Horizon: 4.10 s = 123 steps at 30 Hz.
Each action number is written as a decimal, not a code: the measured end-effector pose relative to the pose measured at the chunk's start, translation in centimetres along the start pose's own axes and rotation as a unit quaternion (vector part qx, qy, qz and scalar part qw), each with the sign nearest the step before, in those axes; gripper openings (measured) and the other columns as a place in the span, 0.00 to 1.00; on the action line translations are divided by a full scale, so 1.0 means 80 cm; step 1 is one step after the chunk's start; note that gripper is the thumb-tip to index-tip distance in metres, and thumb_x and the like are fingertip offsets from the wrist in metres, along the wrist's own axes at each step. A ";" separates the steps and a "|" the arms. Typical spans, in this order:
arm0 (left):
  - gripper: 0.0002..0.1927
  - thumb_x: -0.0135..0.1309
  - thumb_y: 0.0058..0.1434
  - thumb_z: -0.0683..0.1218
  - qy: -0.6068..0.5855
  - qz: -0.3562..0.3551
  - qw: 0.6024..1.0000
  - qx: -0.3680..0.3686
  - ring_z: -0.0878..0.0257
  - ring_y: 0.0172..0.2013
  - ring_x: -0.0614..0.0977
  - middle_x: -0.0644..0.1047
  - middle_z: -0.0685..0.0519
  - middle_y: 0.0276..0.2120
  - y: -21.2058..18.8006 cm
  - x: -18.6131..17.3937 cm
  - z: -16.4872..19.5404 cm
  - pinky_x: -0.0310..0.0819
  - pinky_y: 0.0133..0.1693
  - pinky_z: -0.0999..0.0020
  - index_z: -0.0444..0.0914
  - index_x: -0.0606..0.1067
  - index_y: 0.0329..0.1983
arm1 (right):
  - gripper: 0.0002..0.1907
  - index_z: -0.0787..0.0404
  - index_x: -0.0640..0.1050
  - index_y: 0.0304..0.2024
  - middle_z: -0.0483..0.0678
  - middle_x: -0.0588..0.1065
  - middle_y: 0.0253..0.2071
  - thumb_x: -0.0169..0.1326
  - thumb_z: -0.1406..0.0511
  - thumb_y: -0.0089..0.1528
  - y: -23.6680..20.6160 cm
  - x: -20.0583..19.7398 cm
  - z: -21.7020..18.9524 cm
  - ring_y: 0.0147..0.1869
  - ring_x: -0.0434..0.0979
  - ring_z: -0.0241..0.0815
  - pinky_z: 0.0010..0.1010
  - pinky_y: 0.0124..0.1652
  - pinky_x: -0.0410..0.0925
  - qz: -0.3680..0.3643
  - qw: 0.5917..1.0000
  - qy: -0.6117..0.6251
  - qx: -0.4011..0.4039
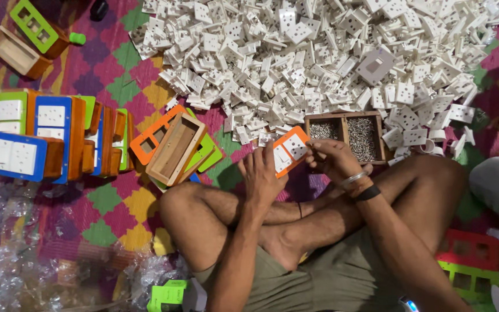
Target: The person sits on the floor and assembles electrical outlet plates by inserting white plastic inserts into colored frames and securing them with screws. The person handles orange and green frames, using a small screwdriver to fasten the components together.
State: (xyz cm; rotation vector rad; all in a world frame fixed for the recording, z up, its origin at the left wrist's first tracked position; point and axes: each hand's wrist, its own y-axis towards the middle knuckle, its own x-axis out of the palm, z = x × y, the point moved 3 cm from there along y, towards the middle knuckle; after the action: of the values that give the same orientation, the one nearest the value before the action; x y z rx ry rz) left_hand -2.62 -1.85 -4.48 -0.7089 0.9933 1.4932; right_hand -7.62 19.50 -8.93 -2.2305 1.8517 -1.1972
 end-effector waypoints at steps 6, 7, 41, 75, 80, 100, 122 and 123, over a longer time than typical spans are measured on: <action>0.48 0.69 0.44 0.50 -0.001 -0.030 0.999 -0.012 0.47 0.53 0.71 0.71 0.44 0.50 0.002 0.005 -0.001 0.57 0.57 0.39 0.37 0.64 0.69 | 0.09 0.72 0.81 0.45 0.52 0.81 0.35 0.58 0.70 0.65 -0.012 -0.009 -0.005 0.35 0.81 0.38 0.27 0.36 0.76 0.054 0.976 -0.208 -0.045; 0.47 0.68 0.44 0.50 0.000 -0.017 1.000 -0.002 0.47 0.54 0.72 0.71 0.44 0.51 0.001 0.004 0.000 0.57 0.57 0.39 0.37 0.64 0.69 | 0.09 0.72 0.81 0.45 0.52 0.81 0.36 0.59 0.70 0.64 -0.011 -0.007 -0.001 0.35 0.82 0.38 0.26 0.36 0.76 0.051 0.967 -0.241 -0.071; 0.53 0.74 0.40 0.55 -0.037 0.019 0.999 -0.032 0.44 0.52 0.73 0.72 0.43 0.52 -0.005 -0.004 0.003 0.62 0.51 0.38 0.39 0.64 0.68 | 0.09 0.57 0.80 0.38 0.55 0.79 0.42 0.57 0.60 0.59 -0.006 -0.109 -0.065 0.42 0.80 0.63 0.54 0.39 0.72 0.256 0.537 -0.792 -0.137; 0.47 0.69 0.42 0.52 -0.039 -0.032 0.999 -0.007 0.46 0.52 0.73 0.72 0.43 0.49 -0.006 0.017 0.000 0.60 0.52 0.40 0.37 0.65 0.67 | 0.13 0.70 0.77 0.31 0.55 0.78 0.30 0.66 0.69 0.64 -0.007 -0.091 -0.060 0.30 0.77 0.39 0.27 0.31 0.70 0.271 0.890 -0.287 -0.226; 0.46 0.69 0.45 0.52 -0.025 -0.010 1.000 0.006 0.46 0.51 0.73 0.72 0.44 0.48 -0.007 0.014 0.001 0.61 0.51 0.41 0.37 0.65 0.67 | 0.11 0.71 0.77 0.44 0.52 0.82 0.37 0.60 0.70 0.61 -0.003 -0.067 -0.049 0.38 0.85 0.38 0.26 0.39 0.78 0.144 0.952 -0.200 -0.180; 0.42 0.66 0.50 0.48 -0.010 -0.006 0.994 0.108 0.50 0.52 0.73 0.71 0.44 0.48 -0.012 0.002 0.024 0.56 0.61 0.38 0.35 0.65 0.69 | 0.09 0.67 0.81 0.43 0.47 0.82 0.35 0.59 0.68 0.63 -0.016 0.001 -0.025 0.36 0.80 0.31 0.25 0.37 0.75 0.057 0.889 -0.429 -0.152; 0.42 0.65 0.51 0.50 -0.020 0.000 0.993 0.116 0.50 0.52 0.74 0.72 0.42 0.52 -0.014 -0.005 0.030 0.61 0.61 0.41 0.34 0.65 0.69 | 0.20 0.66 0.74 0.43 0.48 0.76 0.34 0.66 0.66 0.53 0.001 0.008 -0.031 0.33 0.78 0.35 0.26 0.32 0.73 0.150 0.853 -0.449 -0.218; 0.42 0.65 0.51 0.51 -0.029 0.002 0.993 0.111 0.49 0.52 0.74 0.72 0.42 0.51 -0.012 -0.008 0.032 0.62 0.61 0.41 0.34 0.65 0.69 | 0.22 0.65 0.72 0.45 0.46 0.78 0.33 0.66 0.66 0.52 0.006 0.002 -0.028 0.31 0.80 0.32 0.24 0.29 0.74 0.151 0.906 -0.378 -0.118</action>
State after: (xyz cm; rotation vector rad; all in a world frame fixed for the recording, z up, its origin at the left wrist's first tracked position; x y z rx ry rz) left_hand -1.27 0.13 -2.93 -0.5010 1.0968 1.3732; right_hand -9.21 20.22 -7.45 -1.9565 1.9196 -0.0182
